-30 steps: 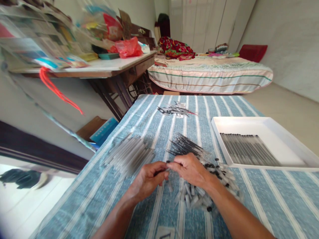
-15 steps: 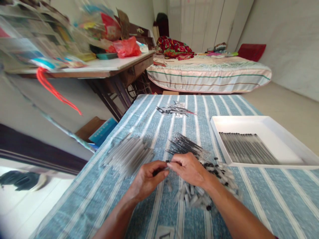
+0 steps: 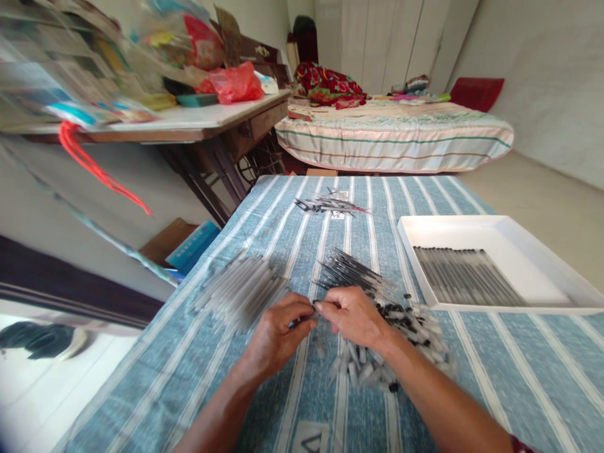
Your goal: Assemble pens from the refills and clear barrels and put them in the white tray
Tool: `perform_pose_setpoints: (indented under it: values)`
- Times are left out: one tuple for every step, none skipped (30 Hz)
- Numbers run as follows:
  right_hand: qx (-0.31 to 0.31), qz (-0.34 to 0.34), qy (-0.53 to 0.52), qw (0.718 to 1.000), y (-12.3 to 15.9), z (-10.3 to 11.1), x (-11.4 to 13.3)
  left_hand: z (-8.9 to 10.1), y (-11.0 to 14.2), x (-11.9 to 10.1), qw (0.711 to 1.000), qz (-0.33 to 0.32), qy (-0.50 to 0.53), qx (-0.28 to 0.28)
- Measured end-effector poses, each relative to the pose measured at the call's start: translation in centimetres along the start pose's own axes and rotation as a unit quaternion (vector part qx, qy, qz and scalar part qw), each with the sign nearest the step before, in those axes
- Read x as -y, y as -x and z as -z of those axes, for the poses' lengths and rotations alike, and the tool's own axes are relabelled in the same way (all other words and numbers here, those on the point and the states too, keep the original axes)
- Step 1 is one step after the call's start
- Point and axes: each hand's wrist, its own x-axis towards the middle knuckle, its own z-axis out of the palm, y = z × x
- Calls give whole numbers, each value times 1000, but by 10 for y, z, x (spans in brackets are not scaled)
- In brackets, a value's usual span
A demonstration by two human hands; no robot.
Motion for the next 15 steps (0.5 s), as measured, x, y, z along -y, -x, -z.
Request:
perform_pose_setpoints:
  values:
    - [0, 0, -2, 1000, 0, -1, -1, 0, 0, 1, 1000, 2, -4, -3]
    - [-1, 1, -5, 1000, -1, -1, -1, 0, 0, 1, 1000, 4, -11, -6]
    - [-3, 1, -9, 1000, -1, -2, -2, 0, 0, 1, 1000, 8, -20, -9]
    - [-7, 1, -12, 1000, -1, -1, -1, 1, 0, 1, 999, 12, -29, -16]
    - [-9, 0, -14, 1000, 0, -1, -1, 2, 0, 2, 999, 17, -38, -27]
    - [-10, 0, -11, 1000, 0, 0, 0, 3, 0, 2, 998, 23, -45, -41]
    - [-9, 4, 0, 1000, 0, 0, 0, 5, 0, 2, 997, 32, -49, -59]
    - [-6, 12, 21, 1000, 1, -1, 1, 7, -1, 3, 995, 44, -49, -79]
    - [1, 25, 52, 998, 1, -2, 1, 8, -1, 3, 993, 59, -44, -97]
    - [11, 40, 88, 995, 1, -4, 0, 9, -2, 4, 990, 79, -35, -115]
    - [24, 53, 126, 990, 1, -6, 0, 10, -2, 5, 986, 100, -21, -129]
    - [40, 59, 163, 984, 2, -8, -1, 11, -2, 6, 983, 119, -3, -140]
    - [55, 60, 195, 978, 2, -10, -2, 11, -3, 8, 979, 137, 17, -150]
    - [64, 56, 222, 971, 1, -12, -3, 11, -3, 9, 975, 153, 38, -156]
    - [66, 51, 246, 966, 1, -12, -3, 10, -3, 10, 971, 167, 61, -162]
